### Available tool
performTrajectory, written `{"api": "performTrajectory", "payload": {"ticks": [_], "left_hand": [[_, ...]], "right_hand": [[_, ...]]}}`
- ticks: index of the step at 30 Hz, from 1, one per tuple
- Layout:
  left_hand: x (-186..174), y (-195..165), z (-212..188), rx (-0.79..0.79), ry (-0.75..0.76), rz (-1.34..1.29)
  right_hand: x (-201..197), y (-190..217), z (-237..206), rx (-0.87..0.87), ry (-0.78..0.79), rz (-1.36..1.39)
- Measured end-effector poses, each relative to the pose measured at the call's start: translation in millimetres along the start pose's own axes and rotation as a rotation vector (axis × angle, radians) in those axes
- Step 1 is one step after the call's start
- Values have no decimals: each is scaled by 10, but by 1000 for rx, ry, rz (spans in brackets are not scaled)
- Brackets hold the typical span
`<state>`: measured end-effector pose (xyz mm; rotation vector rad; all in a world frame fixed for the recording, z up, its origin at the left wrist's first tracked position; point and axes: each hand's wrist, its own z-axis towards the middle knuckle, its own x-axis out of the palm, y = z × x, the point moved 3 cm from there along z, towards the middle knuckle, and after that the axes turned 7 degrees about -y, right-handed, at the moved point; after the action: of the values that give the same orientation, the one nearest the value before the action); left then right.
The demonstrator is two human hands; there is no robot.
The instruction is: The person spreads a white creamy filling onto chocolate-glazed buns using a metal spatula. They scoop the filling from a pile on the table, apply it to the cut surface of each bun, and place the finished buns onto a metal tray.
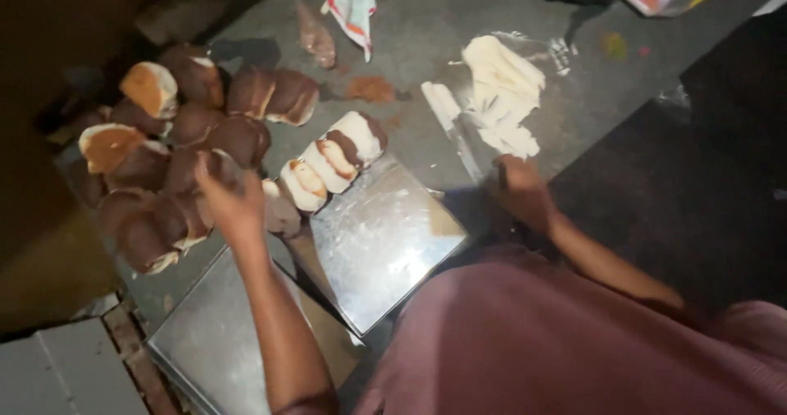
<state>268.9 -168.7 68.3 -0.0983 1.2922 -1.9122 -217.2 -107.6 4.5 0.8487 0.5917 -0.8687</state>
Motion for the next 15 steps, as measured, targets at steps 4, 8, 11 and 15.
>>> {"api": "performTrajectory", "payload": {"ticks": [4,8,11,15], "left_hand": [[899,-126,774,-11,51,133],[1393,-146,1146,-107,129,421],[1553,-67,1182,-253,216,536],[1794,-9,1135,-215,306,620]], "right_hand": [[370,-260,37,171,197,-6],[712,-572,20,490,387,51],[657,-809,-119,372,463,8],[286,-1121,-320,399,305,455]]}}
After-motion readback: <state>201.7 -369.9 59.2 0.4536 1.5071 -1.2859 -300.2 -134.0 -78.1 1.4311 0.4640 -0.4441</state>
